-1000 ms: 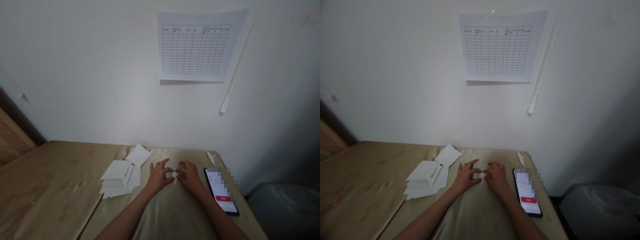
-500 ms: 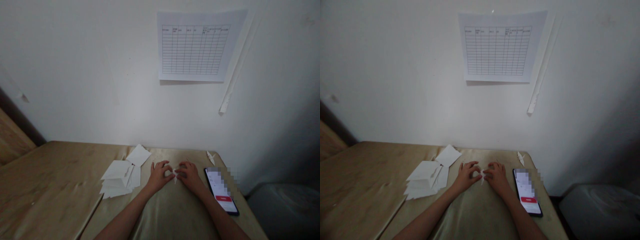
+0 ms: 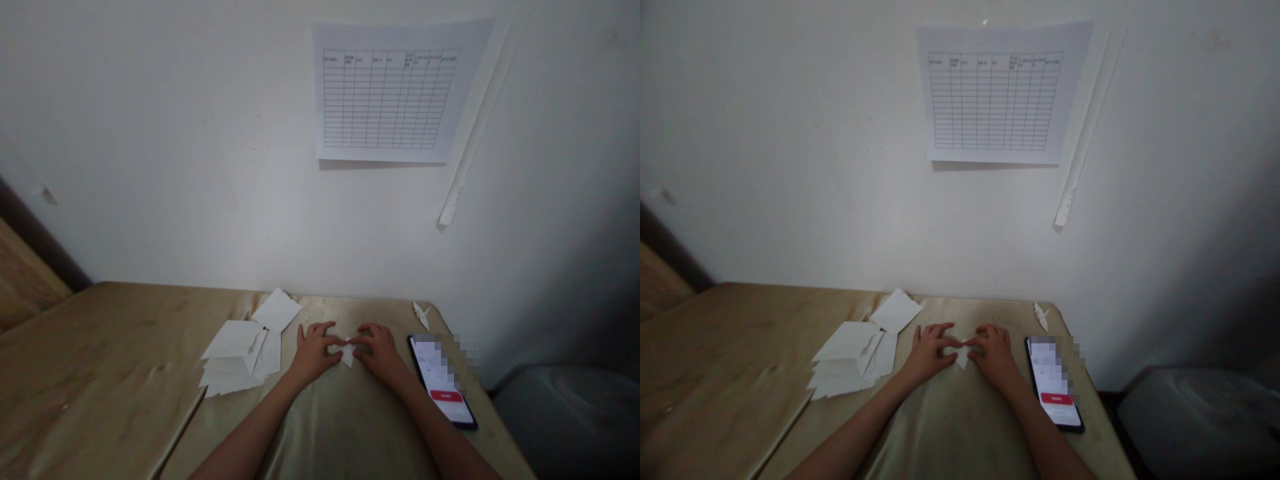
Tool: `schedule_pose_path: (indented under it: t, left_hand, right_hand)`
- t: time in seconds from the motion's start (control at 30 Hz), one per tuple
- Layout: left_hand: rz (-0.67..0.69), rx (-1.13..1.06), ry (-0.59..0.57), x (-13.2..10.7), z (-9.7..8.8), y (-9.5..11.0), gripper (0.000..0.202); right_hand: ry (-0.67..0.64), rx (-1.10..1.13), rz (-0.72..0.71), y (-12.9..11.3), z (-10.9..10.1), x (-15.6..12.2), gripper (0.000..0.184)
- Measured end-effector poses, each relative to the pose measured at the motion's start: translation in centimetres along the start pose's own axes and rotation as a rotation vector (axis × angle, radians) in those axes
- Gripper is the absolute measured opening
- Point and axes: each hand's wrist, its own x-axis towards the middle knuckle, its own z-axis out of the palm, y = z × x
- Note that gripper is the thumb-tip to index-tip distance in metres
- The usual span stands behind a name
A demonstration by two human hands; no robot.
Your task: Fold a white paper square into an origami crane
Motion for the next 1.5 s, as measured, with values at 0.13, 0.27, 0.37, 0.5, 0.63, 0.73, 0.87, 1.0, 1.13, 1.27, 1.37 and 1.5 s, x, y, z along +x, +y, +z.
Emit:
schedule_pose_path:
  t: [0.13, 0.27, 0.37, 0.5, 0.63, 0.73, 0.87, 1.0, 1.13, 1.27, 1.37, 1.5]
  left_hand:
    - [-0.016, 0.004, 0.005, 0.0, -0.1, 0.1, 0.032]
    - [-0.013, 0.004, 0.009, 0.0, -0.2, 0.1, 0.032]
    - [-0.014, 0.004, 0.006, 0.0, -0.2, 0.1, 0.031]
    - [-0.017, 0.008, 0.008, 0.0, -0.2, 0.1, 0.03]
    - [-0.018, 0.012, 0.015, 0.0, -0.1, 0.1, 0.031]
    - [-0.013, 0.013, 0.013, 0.0, -0.1, 0.0, 0.032]
    - [0.002, 0.014, 0.015, 0.0, 0.0, -0.2, 0.031]
    - [0.032, 0.021, 0.007, 0.0, 0.1, -0.4, 0.032]
    - [0.066, 0.015, -0.003, 0.1, 0.0, -0.6, 0.031]
    - [0.12, -0.023, -0.024, 0.2, 0.0, -0.5, 0.033]
    - [0.16, -0.058, -0.056, 0.3, 0.0, -0.4, 0.028]
    - [0.158, -0.096, -0.074, 0.3, 0.0, -0.2, 0.018]
  right_hand:
    - [0.009, 0.012, -0.004, 0.0, 0.0, 0.0, 0.029]
    - [0.017, 0.035, -0.008, 0.0, 0.0, 0.1, 0.023]
    - [0.043, 0.044, -0.026, 0.2, 0.2, 0.2, 0.018]
    - [0.071, 0.031, -0.05, 0.5, 0.4, 0.3, 0.019]
    - [0.074, 0.019, -0.07, 0.5, 0.3, 0.3, 0.019]
    - [0.061, 0.024, -0.078, 0.4, 0.0, 0.2, 0.015]
    - [0.043, 0.048, -0.097, 0.3, -0.5, 0.2, 0.019]
    - [0.026, 0.139, -0.164, 0.2, -0.7, 0.3, 0.024]
    - [-0.01, 0.238, -0.248, 0.0, -0.5, 0.3, 0.03]
    - [0.029, 0.287, -0.295, 0.3, -0.1, 0.3, 0.029]
    - [0.031, 0.309, -0.309, 0.6, 0.1, 0.4, 0.031]
    - [0.039, 0.322, -0.313, 0.8, 0.1, 0.3, 0.029]
